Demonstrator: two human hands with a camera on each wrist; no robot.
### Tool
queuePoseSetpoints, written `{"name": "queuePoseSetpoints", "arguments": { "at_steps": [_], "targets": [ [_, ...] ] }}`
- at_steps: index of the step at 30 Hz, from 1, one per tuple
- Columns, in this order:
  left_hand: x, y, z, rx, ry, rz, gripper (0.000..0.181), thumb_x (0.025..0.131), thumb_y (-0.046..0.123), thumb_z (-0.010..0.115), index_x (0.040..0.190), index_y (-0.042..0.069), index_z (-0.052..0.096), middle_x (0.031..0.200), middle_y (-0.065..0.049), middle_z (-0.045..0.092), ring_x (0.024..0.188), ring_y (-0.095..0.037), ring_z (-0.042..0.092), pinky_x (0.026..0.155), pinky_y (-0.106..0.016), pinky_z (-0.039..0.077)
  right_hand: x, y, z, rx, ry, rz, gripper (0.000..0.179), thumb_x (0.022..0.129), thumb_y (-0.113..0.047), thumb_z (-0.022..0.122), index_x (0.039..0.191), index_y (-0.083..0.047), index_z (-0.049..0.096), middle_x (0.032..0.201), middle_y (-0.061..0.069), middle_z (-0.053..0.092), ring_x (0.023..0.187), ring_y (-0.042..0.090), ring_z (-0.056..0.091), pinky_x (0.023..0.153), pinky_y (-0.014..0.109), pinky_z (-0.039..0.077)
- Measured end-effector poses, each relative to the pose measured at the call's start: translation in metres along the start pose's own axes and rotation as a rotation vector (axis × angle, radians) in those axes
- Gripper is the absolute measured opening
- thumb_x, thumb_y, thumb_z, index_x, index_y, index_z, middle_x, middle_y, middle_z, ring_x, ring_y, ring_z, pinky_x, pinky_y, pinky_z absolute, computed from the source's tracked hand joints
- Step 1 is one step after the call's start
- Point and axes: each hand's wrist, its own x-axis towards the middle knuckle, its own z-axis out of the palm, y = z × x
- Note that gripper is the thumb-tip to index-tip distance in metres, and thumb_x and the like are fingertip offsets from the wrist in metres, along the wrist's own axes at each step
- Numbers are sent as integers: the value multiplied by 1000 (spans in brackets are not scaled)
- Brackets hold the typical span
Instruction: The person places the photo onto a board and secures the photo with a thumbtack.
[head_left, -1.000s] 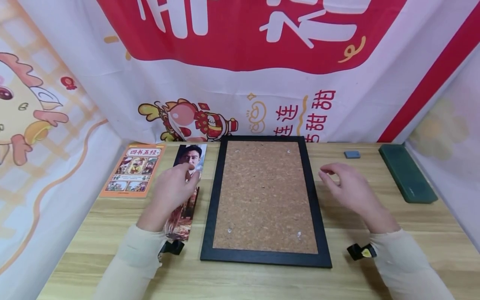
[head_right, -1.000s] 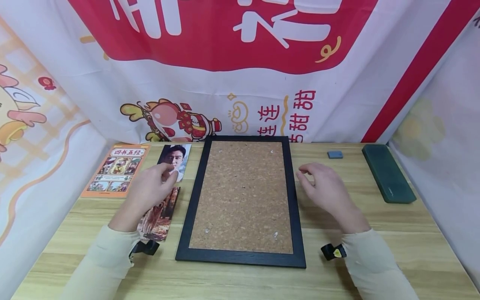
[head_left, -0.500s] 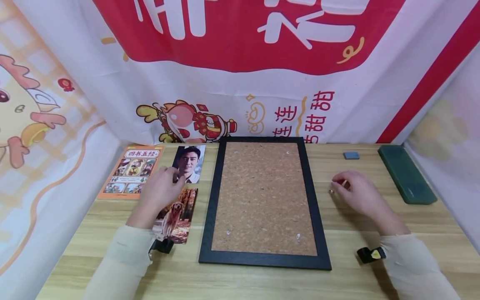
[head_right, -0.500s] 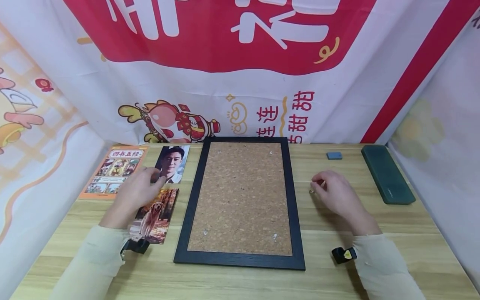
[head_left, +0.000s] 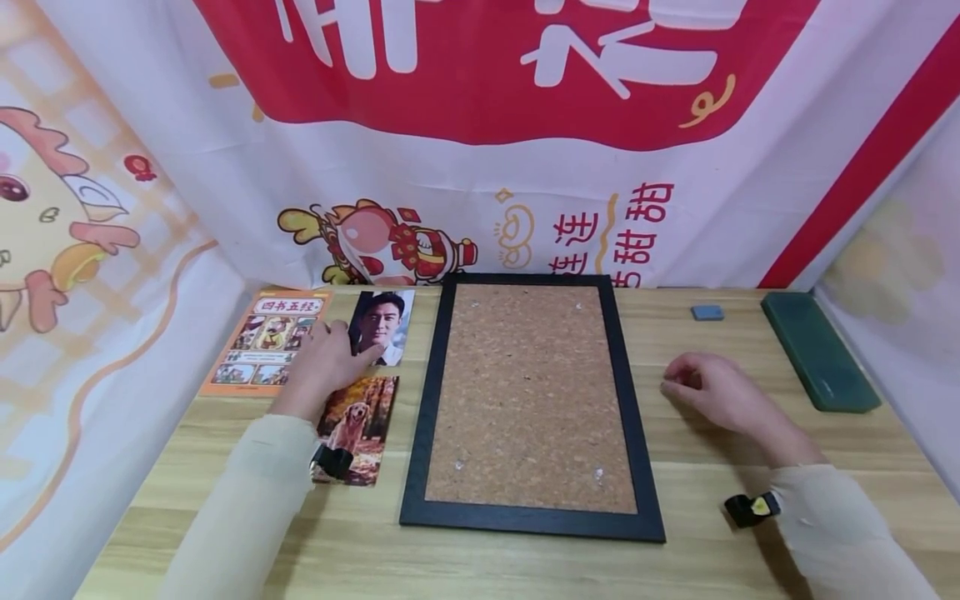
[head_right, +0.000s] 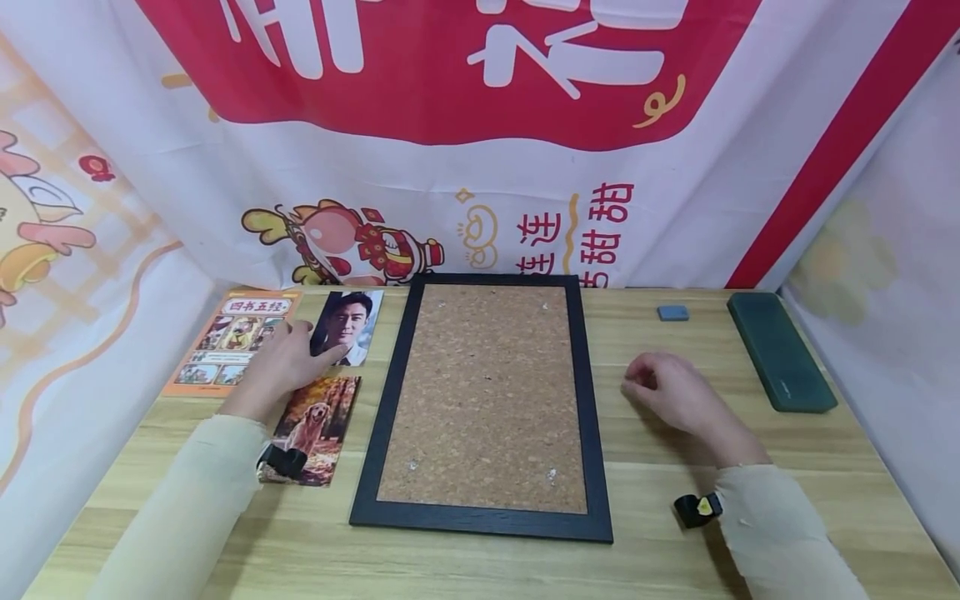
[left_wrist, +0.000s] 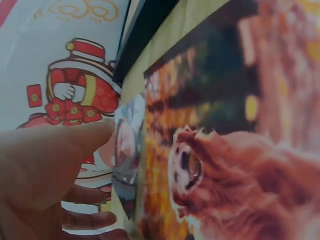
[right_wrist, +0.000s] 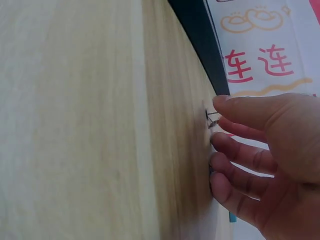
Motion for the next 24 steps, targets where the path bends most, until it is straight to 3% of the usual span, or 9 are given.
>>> {"name": "queuePoseSetpoints", "arguments": {
  "at_steps": [6, 12, 17, 20, 24],
  "targets": [
    [12, 1, 4, 26, -41, -24, 99, 102, 60, 63, 157, -17, 33, 158, -46, 32, 148, -63, 33, 121, -73, 35, 5, 0, 3, -23, 10, -29, 19, 103, -20, 74, 114, -5, 74, 102, 11, 73, 90, 24, 60, 82, 43, 55],
    [19, 1, 4, -44, -62, -48, 97, 100, 57, 68, 157, -14, 35, 155, -42, 37, 141, -56, 43, 121, -70, 38, 5, 2, 5, -20, 20, -21, 13, 103, -16, 74, 110, -6, 75, 104, 13, 74, 92, 26, 61, 88, 51, 57],
    [20, 0, 5, -107, -42, -66, 95, 99, 54, 72, 157, -13, 36, 156, -40, 38, 138, -53, 46, 121, -67, 39, 5, 1, 5, -25, 22, -19, 11, 103, -16, 74, 109, -6, 76, 103, 12, 74, 92, 26, 62, 90, 54, 57],
    [21, -2, 6, -166, -25, -77, 88, 101, 47, 72, 157, -11, 37, 157, -38, 39, 140, -51, 47, 122, -65, 39, 5, 0, 5, -28, 20, -19, 11, 104, -16, 73, 108, -6, 76, 103, 12, 74, 92, 26, 62, 89, 54, 57],
    [21, -8, 5, -258, -7, -44, 67, 106, 36, 66, 151, -9, 47, 146, -34, 55, 133, -48, 56, 115, -63, 46, 5, 0, 6, -25, 26, -15, 12, 104, -16, 73, 108, -6, 76, 103, 12, 74, 92, 26, 61, 88, 52, 57]
  ]
}}
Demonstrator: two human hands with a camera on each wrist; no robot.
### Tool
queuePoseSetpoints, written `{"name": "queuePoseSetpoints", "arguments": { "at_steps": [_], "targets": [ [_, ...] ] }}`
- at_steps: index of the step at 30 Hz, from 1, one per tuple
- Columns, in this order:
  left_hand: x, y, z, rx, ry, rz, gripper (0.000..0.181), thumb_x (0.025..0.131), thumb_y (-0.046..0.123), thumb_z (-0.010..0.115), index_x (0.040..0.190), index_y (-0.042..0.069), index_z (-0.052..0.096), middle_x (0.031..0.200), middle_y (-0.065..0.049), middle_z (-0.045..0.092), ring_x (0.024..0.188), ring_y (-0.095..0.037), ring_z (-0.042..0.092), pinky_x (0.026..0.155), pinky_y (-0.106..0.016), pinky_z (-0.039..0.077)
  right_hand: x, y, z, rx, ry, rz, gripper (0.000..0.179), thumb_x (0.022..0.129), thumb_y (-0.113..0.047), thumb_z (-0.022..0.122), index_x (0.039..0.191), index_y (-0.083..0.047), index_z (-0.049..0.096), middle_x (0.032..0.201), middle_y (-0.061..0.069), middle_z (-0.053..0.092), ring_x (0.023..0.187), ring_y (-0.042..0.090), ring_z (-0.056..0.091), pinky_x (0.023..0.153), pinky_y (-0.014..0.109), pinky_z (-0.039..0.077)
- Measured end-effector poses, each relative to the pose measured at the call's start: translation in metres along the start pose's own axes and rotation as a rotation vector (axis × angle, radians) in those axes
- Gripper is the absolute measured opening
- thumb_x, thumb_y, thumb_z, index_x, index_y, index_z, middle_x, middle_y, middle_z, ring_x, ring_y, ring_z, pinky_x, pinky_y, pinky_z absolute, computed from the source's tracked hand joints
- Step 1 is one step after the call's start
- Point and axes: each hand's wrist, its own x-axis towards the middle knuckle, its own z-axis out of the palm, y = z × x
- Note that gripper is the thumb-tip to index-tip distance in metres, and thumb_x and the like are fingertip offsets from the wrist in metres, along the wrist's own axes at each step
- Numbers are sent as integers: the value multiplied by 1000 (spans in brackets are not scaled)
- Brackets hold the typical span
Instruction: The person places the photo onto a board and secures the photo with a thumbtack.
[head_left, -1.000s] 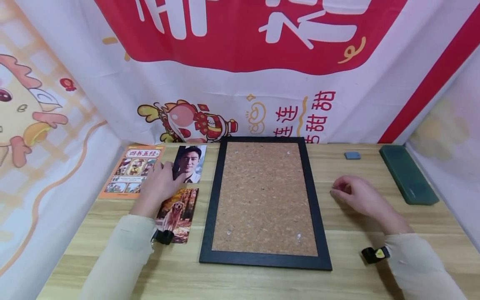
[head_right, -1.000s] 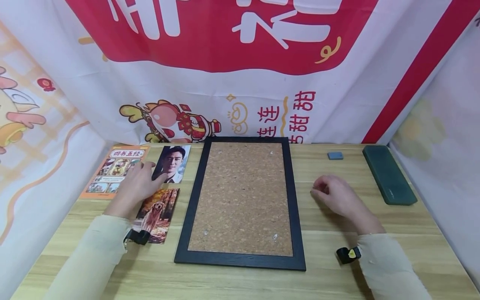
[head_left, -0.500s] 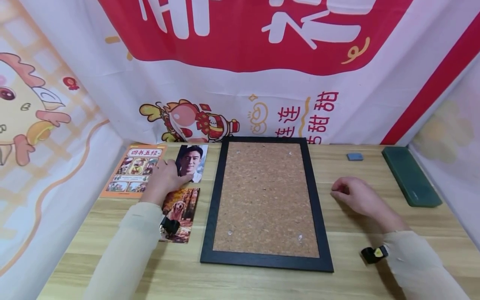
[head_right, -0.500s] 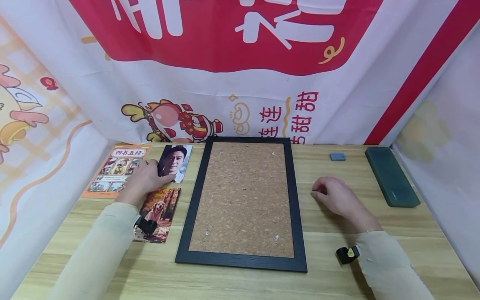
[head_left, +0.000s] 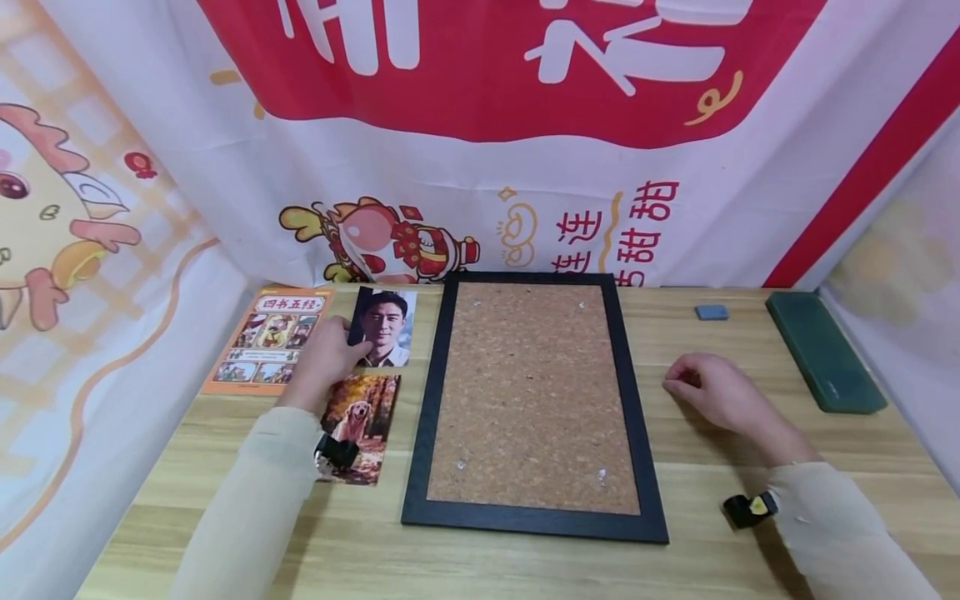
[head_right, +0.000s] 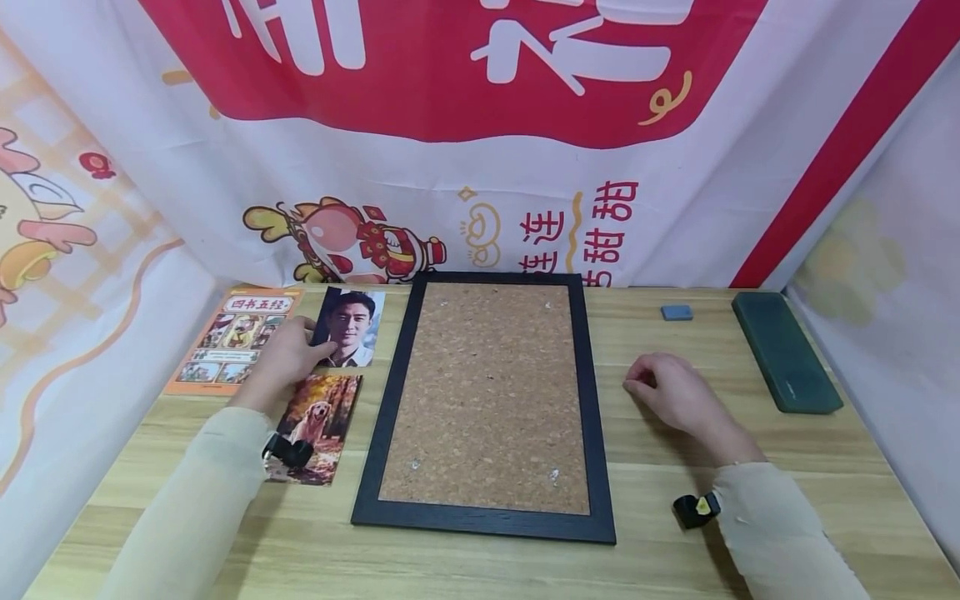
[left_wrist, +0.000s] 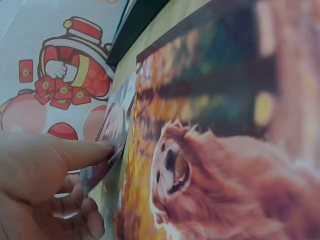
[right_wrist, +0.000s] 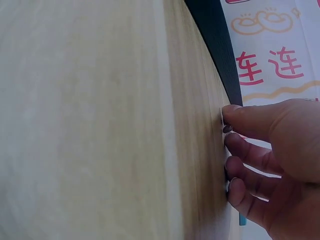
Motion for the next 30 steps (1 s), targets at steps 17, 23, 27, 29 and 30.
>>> {"name": "queuePoseSetpoints", "arguments": {
  "at_steps": [17, 23, 27, 29, 30],
  "targets": [
    [-7, -17, -11, -363, 9, 102, 48, 111, 25, 60, 150, -3, 53, 133, -28, 67, 109, -33, 69, 82, -29, 53, -3, -8, 1, 66, 102, 13, 13, 104, -18, 73, 111, -8, 75, 111, 15, 71, 95, 28, 60, 79, 36, 53],
    [-8, -16, -13, -432, 9, 146, 56, 110, 17, 60, 161, 3, 43, 144, -29, 62, 121, -40, 68, 85, -32, 59, -6, -15, 0, 98, 143, 17, 13, 105, -18, 72, 112, -8, 75, 109, 14, 75, 90, 25, 60, 70, 27, 51],
    [-13, -13, -14, -443, 10, 153, 55, 111, 16, 58, 162, 5, 44, 161, -29, 48, 140, -47, 59, 103, -46, 58, -7, -16, 0, 100, 156, 6, 13, 105, -19, 72, 112, -8, 74, 105, 12, 75, 88, 24, 60, 68, 26, 50],
    [-15, -11, -14, -444, 5, 159, 54, 111, 15, 57, 163, 7, 45, 168, -26, 41, 143, -46, 56, 102, -45, 59, -8, -16, 0, 99, 163, 3, 13, 105, -19, 72, 112, -8, 74, 104, 12, 75, 88, 24, 61, 68, 26, 51],
    [-16, -10, -14, -450, -2, 167, 54, 111, 15, 57, 163, 8, 45, 171, -25, 37, 143, -46, 57, 99, -42, 60, -8, -16, 0, 100, 166, 4, 13, 105, -19, 71, 113, -8, 74, 104, 12, 75, 89, 25, 61, 68, 25, 51]
  ]
}}
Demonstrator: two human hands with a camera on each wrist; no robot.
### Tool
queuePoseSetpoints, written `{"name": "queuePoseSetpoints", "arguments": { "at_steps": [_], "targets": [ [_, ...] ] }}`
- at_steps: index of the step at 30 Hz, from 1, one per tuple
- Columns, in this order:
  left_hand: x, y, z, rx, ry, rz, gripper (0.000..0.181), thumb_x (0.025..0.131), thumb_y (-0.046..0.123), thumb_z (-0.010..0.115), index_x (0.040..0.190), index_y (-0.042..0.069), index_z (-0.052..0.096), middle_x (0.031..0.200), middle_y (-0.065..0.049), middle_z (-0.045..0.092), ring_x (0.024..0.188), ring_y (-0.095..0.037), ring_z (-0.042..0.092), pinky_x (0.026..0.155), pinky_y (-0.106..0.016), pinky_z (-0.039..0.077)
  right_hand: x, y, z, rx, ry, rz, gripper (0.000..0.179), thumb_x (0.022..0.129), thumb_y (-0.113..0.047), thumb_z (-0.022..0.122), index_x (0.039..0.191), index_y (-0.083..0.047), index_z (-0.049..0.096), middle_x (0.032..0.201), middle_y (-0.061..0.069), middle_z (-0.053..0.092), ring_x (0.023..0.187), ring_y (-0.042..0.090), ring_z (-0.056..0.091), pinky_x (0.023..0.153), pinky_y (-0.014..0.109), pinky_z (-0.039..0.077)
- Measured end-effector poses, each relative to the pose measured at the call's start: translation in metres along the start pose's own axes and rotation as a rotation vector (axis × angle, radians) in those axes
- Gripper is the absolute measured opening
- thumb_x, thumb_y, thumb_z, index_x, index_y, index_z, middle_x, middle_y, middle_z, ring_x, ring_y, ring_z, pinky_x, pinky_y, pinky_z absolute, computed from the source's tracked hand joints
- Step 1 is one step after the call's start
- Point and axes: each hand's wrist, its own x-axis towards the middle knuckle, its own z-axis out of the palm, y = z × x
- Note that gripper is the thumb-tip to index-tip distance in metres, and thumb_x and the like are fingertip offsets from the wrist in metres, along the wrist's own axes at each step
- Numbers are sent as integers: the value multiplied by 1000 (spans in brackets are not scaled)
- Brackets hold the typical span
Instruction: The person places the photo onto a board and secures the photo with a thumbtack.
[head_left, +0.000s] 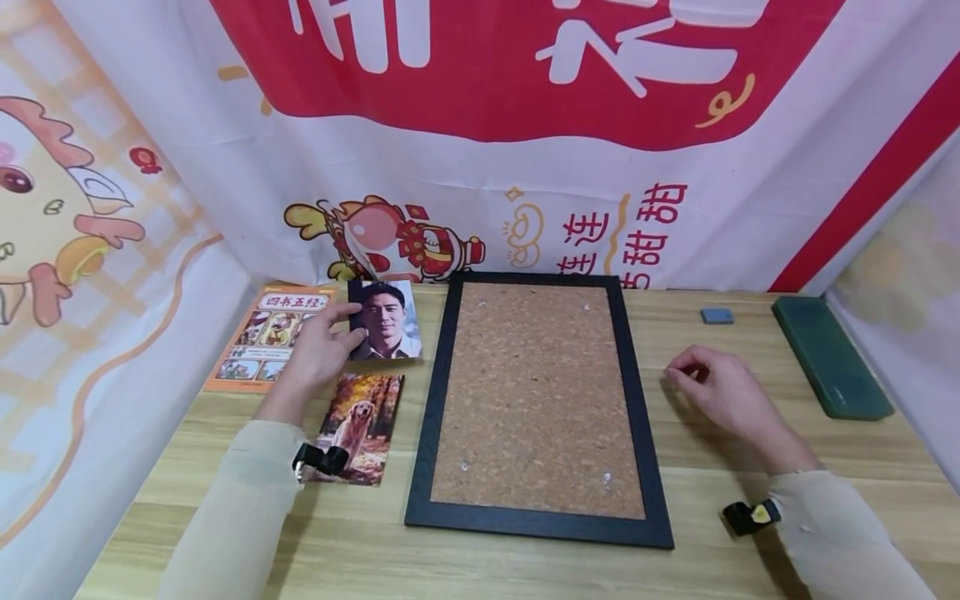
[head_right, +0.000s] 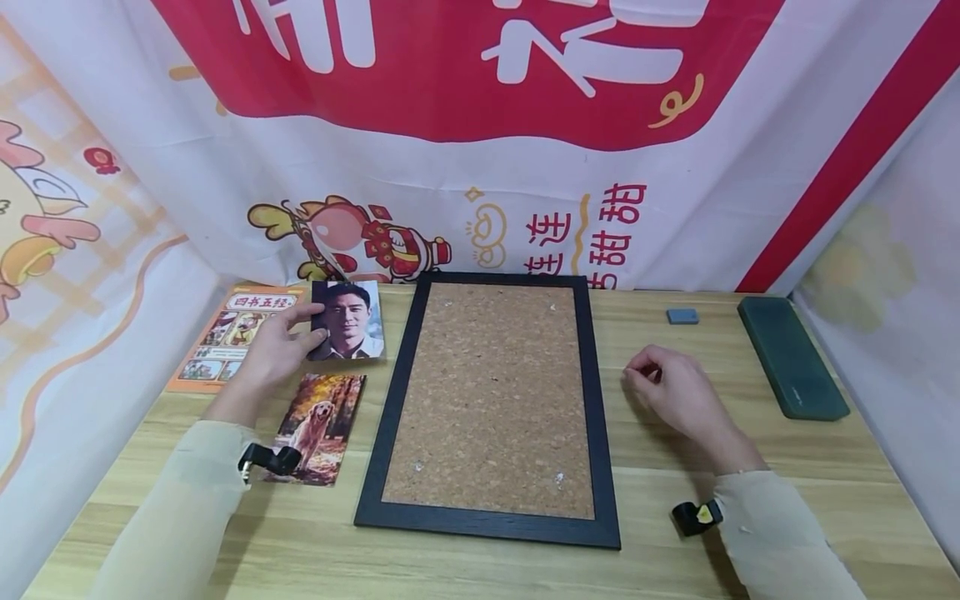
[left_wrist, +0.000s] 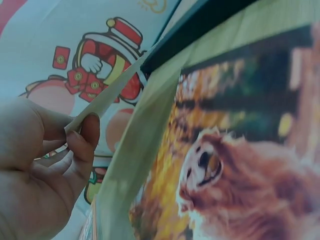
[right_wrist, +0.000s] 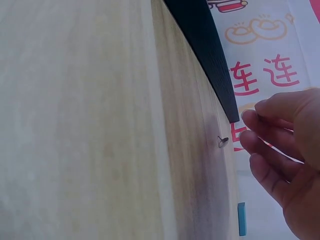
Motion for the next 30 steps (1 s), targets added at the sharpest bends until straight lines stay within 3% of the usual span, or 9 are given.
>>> {"name": "queuePoseSetpoints", "arguments": {
  "at_steps": [2, 5, 7, 10, 13, 17, 20, 25, 30],
  "targets": [
    [-1, 3, 2, -14, -19, 12, 54, 111, 14, 57, 164, 10, 44, 174, -22, 33, 141, -42, 60, 88, -32, 61, -1, 0, 0, 4, 5, 1, 14, 106, -20, 71, 115, -9, 74, 106, 11, 74, 91, 25, 61, 70, 25, 51],
    [-2, 9, 6, -38, -45, 32, 55, 111, 12, 57, 165, 11, 44, 174, -20, 33, 121, -32, 71, 69, -24, 56, -1, 1, 1, 11, 10, -8, 16, 107, -22, 70, 116, -10, 75, 107, 11, 75, 92, 25, 61, 73, 26, 52],
    [-2, 14, 9, -44, -55, 38, 55, 111, 13, 58, 164, 12, 45, 167, -22, 43, 99, -20, 74, 61, -24, 52, -2, 1, 1, 20, 15, -19, 17, 107, -23, 70, 115, -10, 76, 108, 11, 76, 92, 24, 62, 74, 26, 52],
    [-2, 20, 15, -47, -60, 37, 54, 110, 16, 60, 163, 14, 48, 142, -29, 62, 67, -7, 60, 53, -26, 45, -3, 1, 2, 33, 25, -38, 17, 106, -25, 71, 114, -10, 77, 108, 11, 77, 92, 24, 62, 74, 25, 52],
    [-2, 26, 22, -71, -76, 26, 54, 111, 18, 61, 163, 17, 49, 137, -30, 67, 74, -5, 62, 52, -29, 45, -3, 1, 3, 43, 34, -54, 16, 106, -24, 72, 113, -11, 77, 108, 10, 77, 92, 23, 62, 74, 23, 52],
    [-1, 33, 29, -128, -111, 0, 54, 111, 17, 60, 164, 18, 47, 157, -23, 57, 115, -23, 71, 63, -28, 52, -4, 2, 4, 56, 40, -63, 17, 106, -26, 72, 114, -11, 77, 109, 10, 77, 92, 23, 63, 75, 21, 52],
    [2, 38, 35, -153, -134, -14, 54, 111, 16, 60, 164, 19, 48, 157, -22, 58, 126, -30, 70, 72, -25, 57, -4, 2, 5, 68, 53, -65, 20, 106, -28, 71, 114, -11, 76, 108, 10, 77, 92, 23, 64, 75, 21, 52],
    [7, 47, 48, -120, -170, 19, 55, 109, 16, 64, 163, 17, 50, 135, -22, 70, 95, -20, 74, 70, -32, 59, -4, 1, 6, 82, 76, -62, 21, 106, -30, 71, 113, -11, 76, 107, 10, 77, 91, 23, 62, 74, 21, 51],
    [10, 56, 65, -99, -217, 37, 55, 108, 19, 66, 161, 18, 51, 100, -8, 71, 72, -16, 63, 58, -30, 49, -3, 0, 7, 86, 101, -57, 23, 106, -32, 72, 114, -12, 75, 106, 10, 77, 91, 23, 62, 73, 21, 50]
  ]
}}
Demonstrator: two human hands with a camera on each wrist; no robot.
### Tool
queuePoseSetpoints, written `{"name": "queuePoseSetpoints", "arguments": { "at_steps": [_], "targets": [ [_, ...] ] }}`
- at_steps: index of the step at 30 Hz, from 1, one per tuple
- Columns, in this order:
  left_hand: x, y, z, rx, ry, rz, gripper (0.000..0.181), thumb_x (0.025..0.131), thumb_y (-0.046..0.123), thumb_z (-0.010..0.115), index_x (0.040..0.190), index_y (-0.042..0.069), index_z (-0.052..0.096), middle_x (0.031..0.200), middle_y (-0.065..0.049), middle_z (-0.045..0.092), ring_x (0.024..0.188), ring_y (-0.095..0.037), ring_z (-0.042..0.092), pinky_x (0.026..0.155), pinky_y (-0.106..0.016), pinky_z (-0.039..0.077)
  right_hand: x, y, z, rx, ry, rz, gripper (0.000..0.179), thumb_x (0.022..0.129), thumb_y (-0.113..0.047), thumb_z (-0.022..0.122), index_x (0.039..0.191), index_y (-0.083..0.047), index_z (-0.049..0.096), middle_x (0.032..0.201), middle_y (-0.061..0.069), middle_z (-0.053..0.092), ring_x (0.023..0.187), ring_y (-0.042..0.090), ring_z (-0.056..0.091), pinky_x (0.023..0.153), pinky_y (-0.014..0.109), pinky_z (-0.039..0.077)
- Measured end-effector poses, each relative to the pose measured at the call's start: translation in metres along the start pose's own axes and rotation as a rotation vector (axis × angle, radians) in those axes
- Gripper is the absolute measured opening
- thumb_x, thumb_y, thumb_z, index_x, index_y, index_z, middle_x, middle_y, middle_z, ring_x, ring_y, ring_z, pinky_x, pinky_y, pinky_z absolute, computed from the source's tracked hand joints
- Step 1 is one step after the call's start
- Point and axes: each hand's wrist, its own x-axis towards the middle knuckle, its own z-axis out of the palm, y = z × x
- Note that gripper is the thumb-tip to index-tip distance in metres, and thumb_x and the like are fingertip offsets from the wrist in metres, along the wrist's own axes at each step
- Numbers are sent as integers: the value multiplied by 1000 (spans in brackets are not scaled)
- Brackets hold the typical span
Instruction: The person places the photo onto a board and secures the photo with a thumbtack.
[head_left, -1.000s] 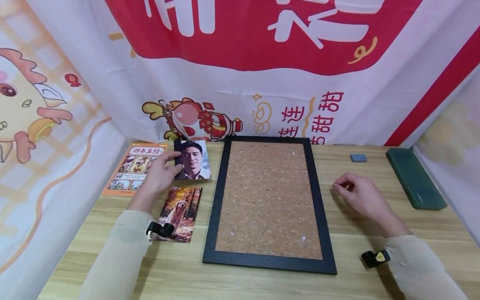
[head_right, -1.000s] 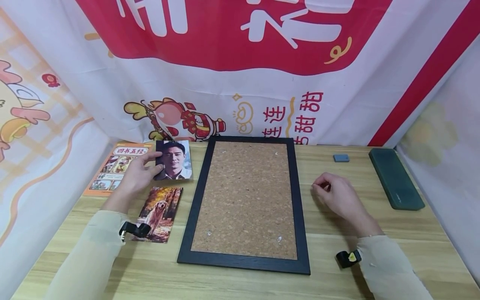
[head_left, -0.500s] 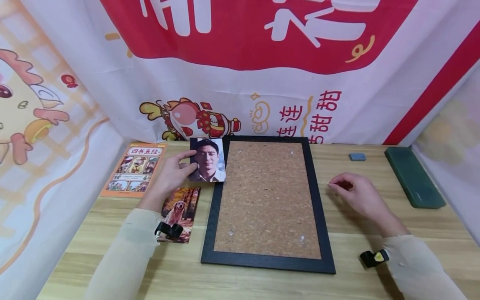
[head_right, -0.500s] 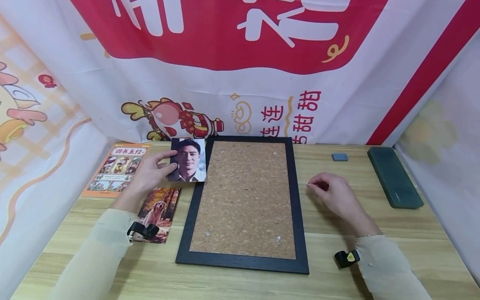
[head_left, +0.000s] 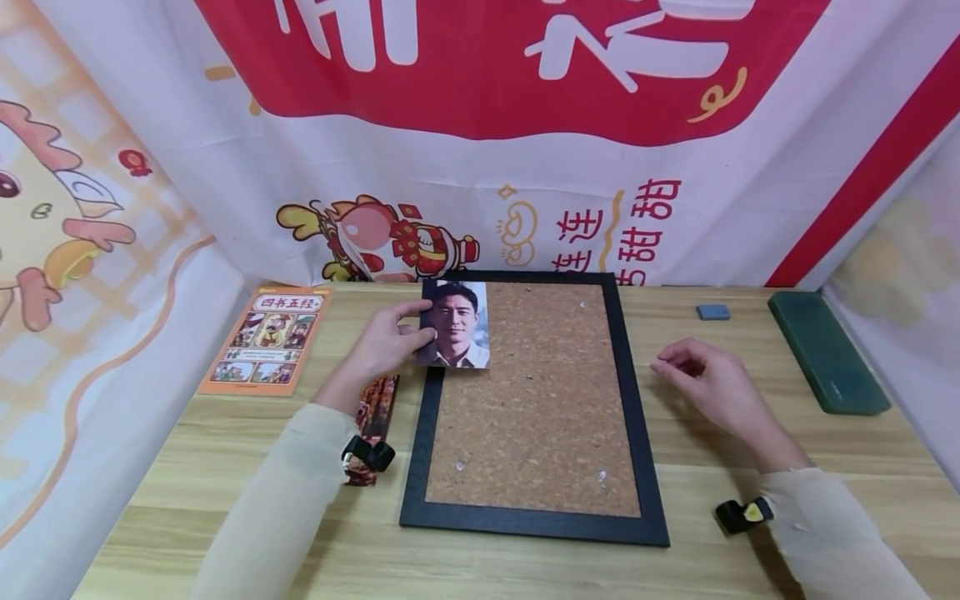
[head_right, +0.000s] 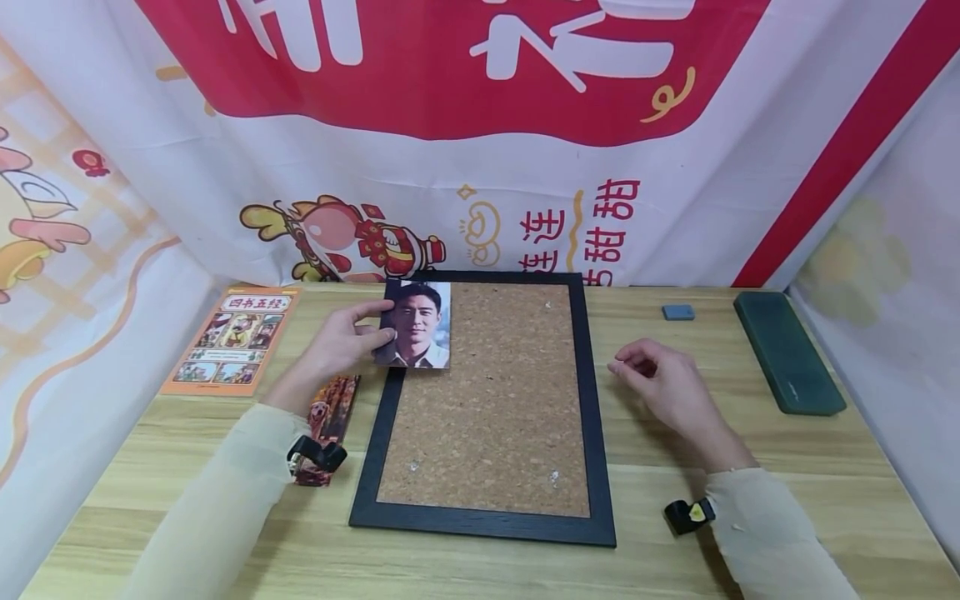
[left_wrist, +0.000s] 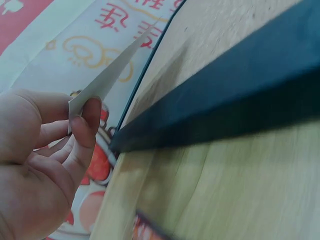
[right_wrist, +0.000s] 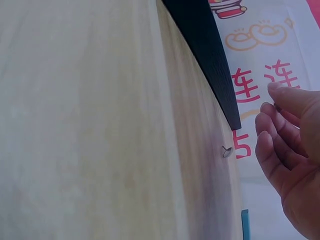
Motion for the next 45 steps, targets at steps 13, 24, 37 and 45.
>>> {"name": "queuePoseSetpoints", "arguments": {
  "at_steps": [13, 24, 37, 45],
  "targets": [
    [21, 17, 42, 2, -61, 77, 61, 104, 12, 71, 161, 8, 49, 142, -20, 57, 73, -10, 60, 60, -22, 47, -2, -6, -1, 23, -9, 33, 20, 105, -32, 73, 111, -13, 76, 106, 10, 77, 90, 24, 60, 72, 21, 50],
    [39, 27, 68, -11, -85, 58, 65, 103, 7, 72, 163, 9, 46, 149, -20, 55, 94, -21, 65, 66, -24, 54, -2, -5, 2, 30, -1, 4, 19, 104, -33, 74, 107, -14, 78, 102, 7, 77, 87, 22, 60, 71, 21, 49],
    [59, 37, 91, 140, -74, 181, 65, 101, 11, 73, 160, -1, 47, 121, -20, 71, 90, -17, 66, 73, -26, 56, -5, -10, 5, 62, -76, 54, 22, 105, -36, 72, 111, -16, 78, 103, 6, 75, 89, 23, 59, 71, 24, 51],
    [88, 24, 99, 408, -68, 191, 67, 105, 31, 69, 162, 5, 46, 156, -22, 59, 145, -33, 56, 124, -48, 44, -5, -13, 7, 58, -89, 22, 18, 106, -29, 72, 112, -14, 78, 103, 7, 77, 89, 22, 61, 71, 24, 51]
  ]
}}
